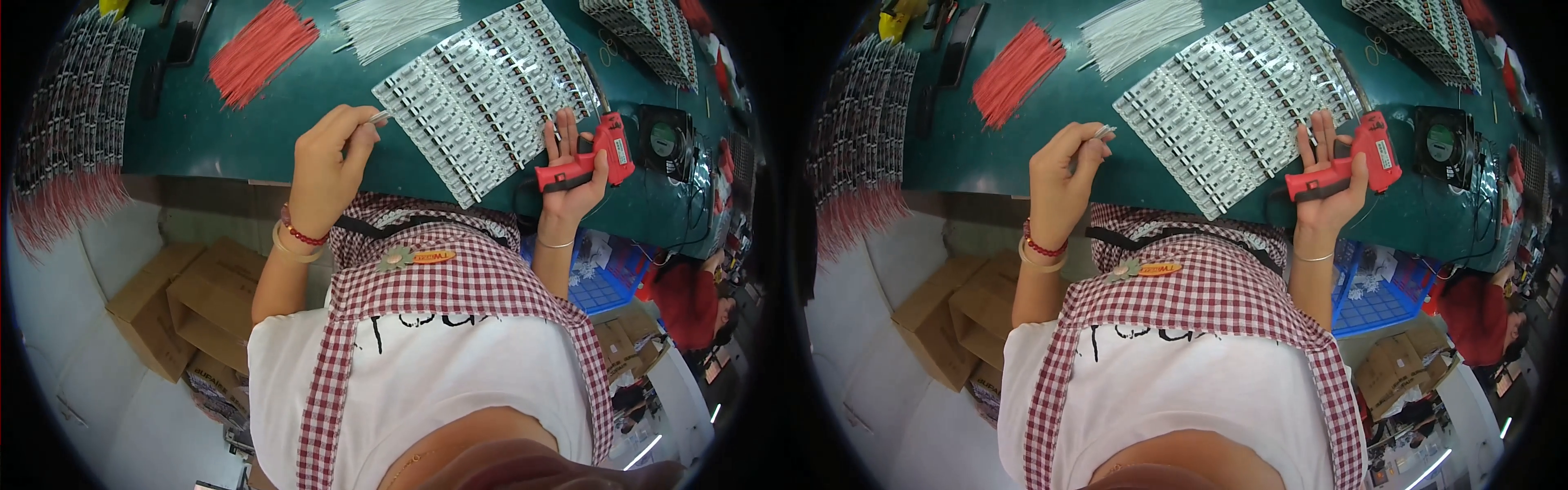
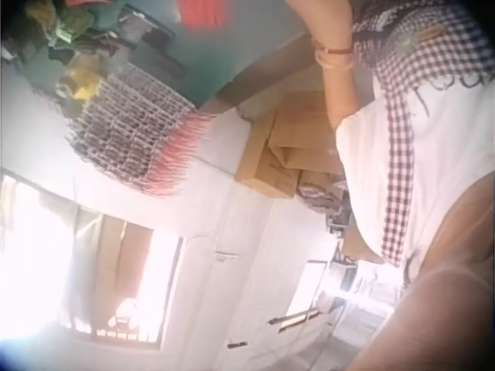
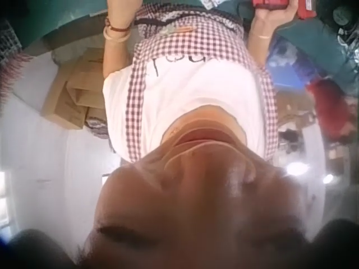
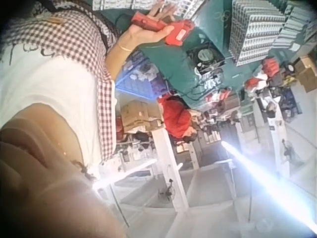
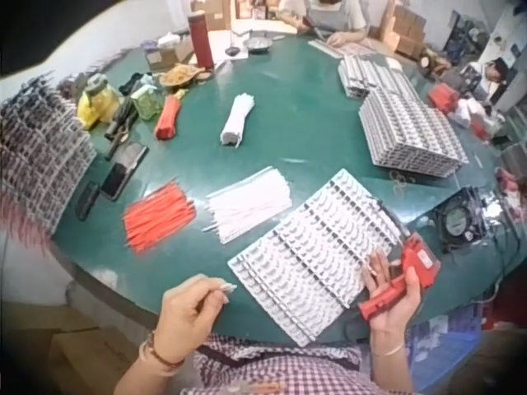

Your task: Assembling electronic components using a heat sealing or soldering tool at a workbench.

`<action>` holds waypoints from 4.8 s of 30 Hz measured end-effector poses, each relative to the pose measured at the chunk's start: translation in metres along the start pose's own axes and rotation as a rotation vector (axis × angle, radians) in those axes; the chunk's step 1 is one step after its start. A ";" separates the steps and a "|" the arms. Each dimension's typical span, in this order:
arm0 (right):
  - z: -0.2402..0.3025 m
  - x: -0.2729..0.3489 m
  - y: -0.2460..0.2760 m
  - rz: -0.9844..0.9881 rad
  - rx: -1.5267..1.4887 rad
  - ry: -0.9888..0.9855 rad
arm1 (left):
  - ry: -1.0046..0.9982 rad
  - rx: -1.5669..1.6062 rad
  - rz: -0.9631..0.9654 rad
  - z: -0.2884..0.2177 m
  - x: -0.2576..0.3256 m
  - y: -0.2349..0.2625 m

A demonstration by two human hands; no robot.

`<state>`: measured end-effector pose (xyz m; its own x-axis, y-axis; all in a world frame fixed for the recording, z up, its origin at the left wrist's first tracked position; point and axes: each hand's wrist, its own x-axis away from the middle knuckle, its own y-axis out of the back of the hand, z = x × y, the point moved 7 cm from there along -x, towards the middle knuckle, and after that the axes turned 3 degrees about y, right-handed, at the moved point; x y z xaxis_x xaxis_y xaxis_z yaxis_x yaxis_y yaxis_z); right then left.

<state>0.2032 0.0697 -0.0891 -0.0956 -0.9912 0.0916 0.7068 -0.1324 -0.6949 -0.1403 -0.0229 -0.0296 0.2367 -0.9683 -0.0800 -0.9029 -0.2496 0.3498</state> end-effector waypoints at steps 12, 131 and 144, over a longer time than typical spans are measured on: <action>0.024 0.017 -0.015 -0.051 0.095 -0.056 | 0.183 0.182 0.147 -0.017 -0.001 -0.016; 0.003 0.094 -0.040 0.215 1.180 -0.411 | -0.423 -0.616 -0.040 -0.006 -0.019 -0.042; 0.005 0.094 -0.055 0.304 1.152 -0.283 | -0.414 -0.631 -0.036 -0.004 -0.019 -0.043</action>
<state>0.1591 -0.0160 -0.0387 0.2355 -0.9286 0.2868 0.8947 0.3224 0.3091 -0.1047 0.0064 -0.0394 -0.0045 -0.9156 -0.4021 -0.4912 -0.3482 0.7984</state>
